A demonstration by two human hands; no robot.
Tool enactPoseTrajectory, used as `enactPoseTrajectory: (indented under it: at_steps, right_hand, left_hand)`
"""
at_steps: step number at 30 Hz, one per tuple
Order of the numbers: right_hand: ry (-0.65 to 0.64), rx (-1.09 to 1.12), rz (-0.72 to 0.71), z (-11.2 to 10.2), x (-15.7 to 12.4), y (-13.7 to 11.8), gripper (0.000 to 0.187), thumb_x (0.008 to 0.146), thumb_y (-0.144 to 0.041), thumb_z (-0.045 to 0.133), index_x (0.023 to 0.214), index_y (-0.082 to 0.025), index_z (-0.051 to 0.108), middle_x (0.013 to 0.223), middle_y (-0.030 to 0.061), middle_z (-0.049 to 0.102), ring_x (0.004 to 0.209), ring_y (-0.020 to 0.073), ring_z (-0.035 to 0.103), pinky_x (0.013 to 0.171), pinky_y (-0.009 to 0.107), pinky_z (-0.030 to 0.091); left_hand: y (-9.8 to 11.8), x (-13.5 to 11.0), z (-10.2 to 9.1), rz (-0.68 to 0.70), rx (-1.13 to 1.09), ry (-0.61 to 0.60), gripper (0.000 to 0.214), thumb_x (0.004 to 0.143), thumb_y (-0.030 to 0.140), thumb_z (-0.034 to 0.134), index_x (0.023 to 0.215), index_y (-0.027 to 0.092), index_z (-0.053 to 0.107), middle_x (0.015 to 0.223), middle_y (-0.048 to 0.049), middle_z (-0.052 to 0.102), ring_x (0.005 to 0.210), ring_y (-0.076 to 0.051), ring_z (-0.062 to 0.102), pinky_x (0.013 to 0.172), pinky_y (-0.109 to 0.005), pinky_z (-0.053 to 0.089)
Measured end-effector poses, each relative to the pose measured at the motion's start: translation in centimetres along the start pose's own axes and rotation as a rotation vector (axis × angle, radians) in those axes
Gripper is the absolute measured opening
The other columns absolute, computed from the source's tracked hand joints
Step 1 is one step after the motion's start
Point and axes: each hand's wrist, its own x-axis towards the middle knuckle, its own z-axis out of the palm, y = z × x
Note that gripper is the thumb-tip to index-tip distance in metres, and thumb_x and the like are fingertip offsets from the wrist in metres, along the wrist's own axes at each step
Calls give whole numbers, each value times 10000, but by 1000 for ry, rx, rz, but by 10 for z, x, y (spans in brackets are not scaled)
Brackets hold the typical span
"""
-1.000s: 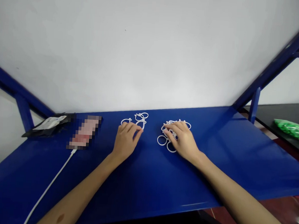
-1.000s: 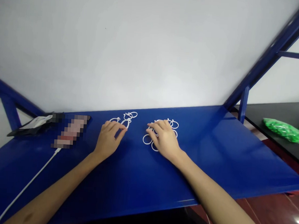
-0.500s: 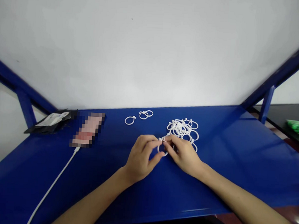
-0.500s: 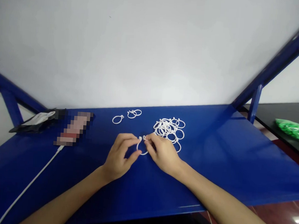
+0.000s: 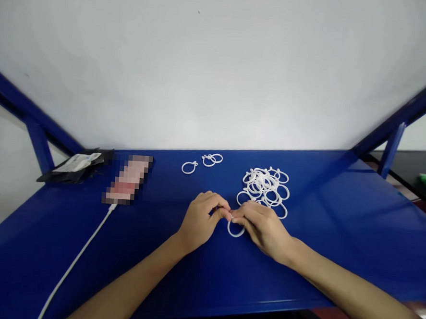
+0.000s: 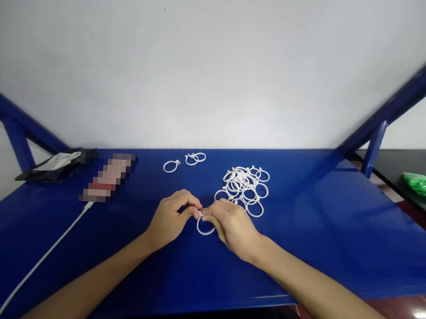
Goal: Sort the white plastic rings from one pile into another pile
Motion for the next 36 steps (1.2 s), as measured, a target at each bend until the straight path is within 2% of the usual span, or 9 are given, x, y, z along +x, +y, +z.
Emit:
enactPoseTrajectory:
  at_steps: [6,10,14,19,25,28,31,33,36]
  right_hand:
    - [44,-38,-5,1,2,4,220,1037,-254,465,1021,-181,672,859,59,698,762,165,626,695,302,518]
    - [186,-217,7,-15,7,25,227,1028,-290,493,1085,-200,694,939,71,731,851,189,661,774,331,532]
    - [379,-375,198,-39,11,56,184,983,-310,580,1088,-195,679,891,56,734,778,191,656,703,323,512]
    - [342,-467,319,-53,11,76,162,969,-325,595,880,-210,666,827,47,718,792,215,602,677,326,478]
    - [331,-639,230,-51,13,74,188,970,-307,590,896,-193,719,958,103,707,876,266,517,775,406,497]
    - [383,-630,168,-48,15,62,205,979,-316,574,946,-183,727,974,114,695,904,270,517,805,422,501]
    - [355,-497,103,-38,15,43,205,997,-311,549,1027,-176,700,1012,105,701,938,254,562,871,428,493]
    - [282,-344,104,-28,14,30,216,1002,-312,545,1124,-177,661,1029,91,706,948,231,609,875,400,505]
    - [174,-127,161,-12,10,15,256,1003,-319,539,1212,-189,609,952,57,709,840,181,661,748,316,532]
  left_hand:
    - [-5,4,0,73,74,-28,271,998,356,540,791,206,630,778,18,702,749,-155,603,764,-313,427]
    - [-21,25,1,44,299,-95,278,996,432,512,1070,196,639,1046,-56,690,998,-235,595,909,-397,455]
    - [-47,56,9,-36,702,-83,400,974,300,529,1343,145,543,1357,-148,566,1203,-325,520,993,-470,426]
    - [-69,76,13,-53,840,-107,359,943,186,506,1278,98,602,1286,-167,618,1145,-344,552,939,-478,436]
    - [-61,44,-8,16,855,-125,171,969,204,539,1035,167,692,1045,-102,696,976,-288,587,832,-425,436]
    - [-55,19,-20,179,850,-47,140,974,200,561,983,195,701,1024,-70,710,964,-255,585,845,-402,416]
    - [-45,3,-24,430,789,96,129,955,149,591,968,211,703,1012,-48,701,952,-215,581,861,-361,412]
    - [-35,-2,-22,530,736,117,116,942,138,613,958,213,699,948,-35,684,893,-193,571,837,-336,416]
    - [-20,-3,-16,610,662,108,99,921,129,645,965,208,686,881,-22,663,823,-179,551,789,-325,415]
